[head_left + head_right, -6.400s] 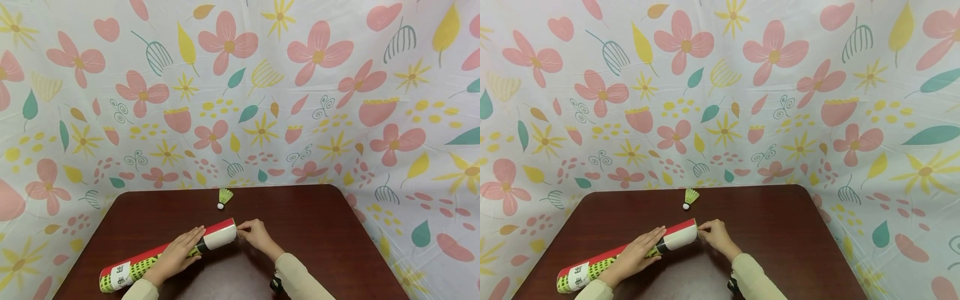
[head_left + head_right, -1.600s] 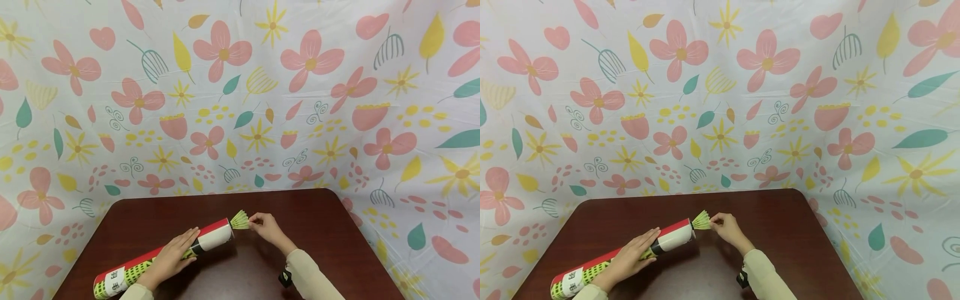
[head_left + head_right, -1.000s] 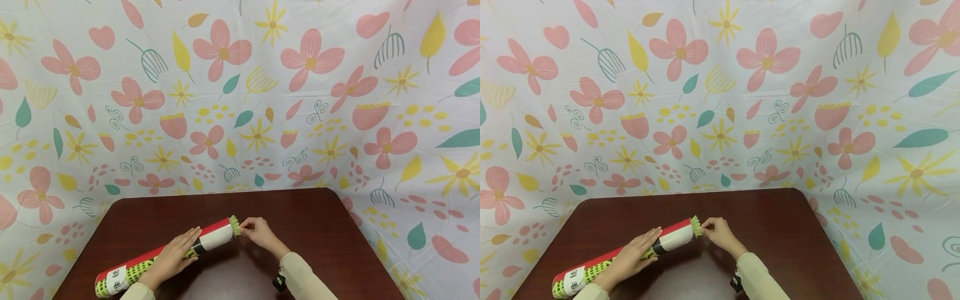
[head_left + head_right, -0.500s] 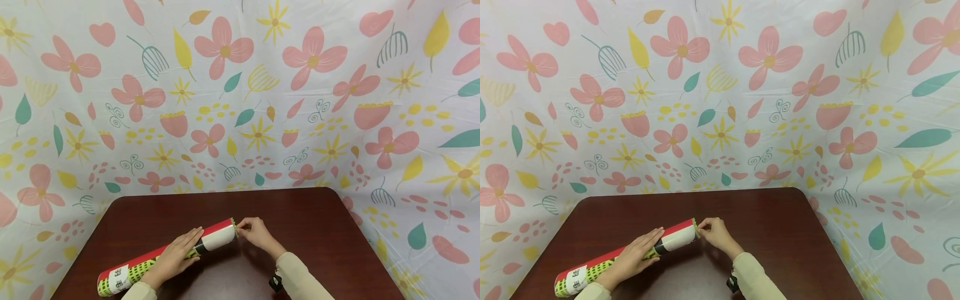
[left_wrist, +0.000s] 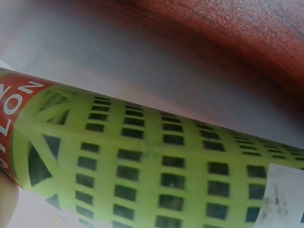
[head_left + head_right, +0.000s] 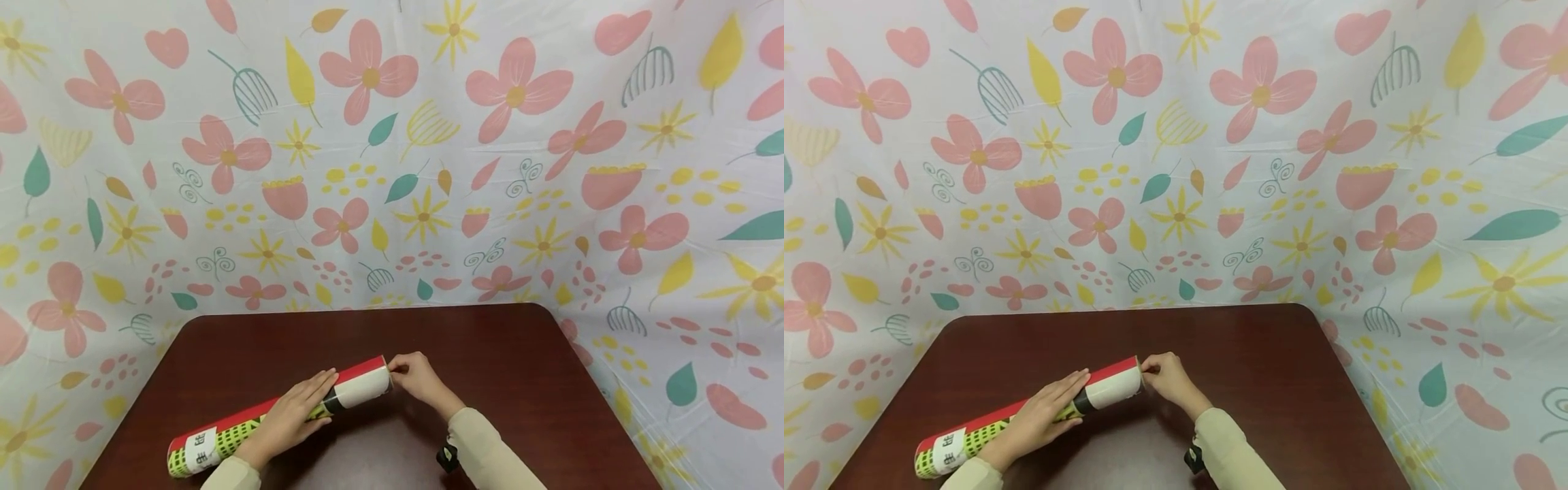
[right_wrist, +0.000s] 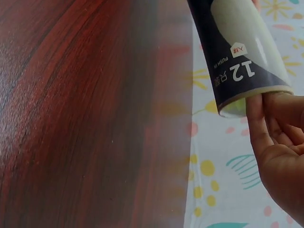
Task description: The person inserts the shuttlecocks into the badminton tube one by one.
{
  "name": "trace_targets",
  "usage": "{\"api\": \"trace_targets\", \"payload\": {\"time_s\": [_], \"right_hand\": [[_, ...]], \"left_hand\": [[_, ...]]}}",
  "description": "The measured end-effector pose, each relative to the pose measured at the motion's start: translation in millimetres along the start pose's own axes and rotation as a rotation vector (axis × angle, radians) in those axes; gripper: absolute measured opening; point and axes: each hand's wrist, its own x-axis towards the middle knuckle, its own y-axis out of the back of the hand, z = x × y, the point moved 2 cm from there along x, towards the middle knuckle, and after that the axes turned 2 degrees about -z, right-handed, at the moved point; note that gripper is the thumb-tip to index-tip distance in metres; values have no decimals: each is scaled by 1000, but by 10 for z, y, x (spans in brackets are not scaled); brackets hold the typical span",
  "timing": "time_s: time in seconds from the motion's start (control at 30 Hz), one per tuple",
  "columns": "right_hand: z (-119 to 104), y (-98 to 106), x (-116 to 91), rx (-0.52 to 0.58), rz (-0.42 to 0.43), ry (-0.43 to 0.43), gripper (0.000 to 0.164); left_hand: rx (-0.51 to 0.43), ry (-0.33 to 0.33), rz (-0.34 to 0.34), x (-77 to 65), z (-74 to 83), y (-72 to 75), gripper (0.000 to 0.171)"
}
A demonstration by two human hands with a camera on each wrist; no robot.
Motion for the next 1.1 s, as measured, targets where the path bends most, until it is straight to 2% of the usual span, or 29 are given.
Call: {"api": "trace_targets", "payload": {"time_s": [0.1, 0.2, 0.33, 0.57, 0.7, 0.77, 0.87, 1.0, 1.1], "right_hand": [[-37, 33, -19, 31, 5, 3, 7], [-175, 116, -67, 71, 11, 17, 6], [-272, 238, -146, 85, 47, 49, 6], [125, 273, -289, 79, 89, -19, 8], [186, 301, -404, 97, 97, -85, 9], [160, 321, -466, 100, 100, -120, 9], [36, 377, -544, 95, 107, -130, 9], [-148, 457, -618, 80, 116, -142, 9], [-175, 474, -648, 76, 127, -157, 8]], "left_hand": [[5, 7, 7, -5, -29, 14, 87], [12, 19, 27, -15, -70, 40, 88], [10, 34, 25, -39, -115, 67, 87], [44, 75, 39, -76, -174, 71, 86], [77, 101, 60, -53, -224, 55, 86], [90, 115, 70, -32, -254, 43, 85], [105, 137, 82, -1, -305, 23, 82], [138, 188, 67, 25, -386, -6, 80], [158, 221, 53, 23, -472, -44, 80]]}}
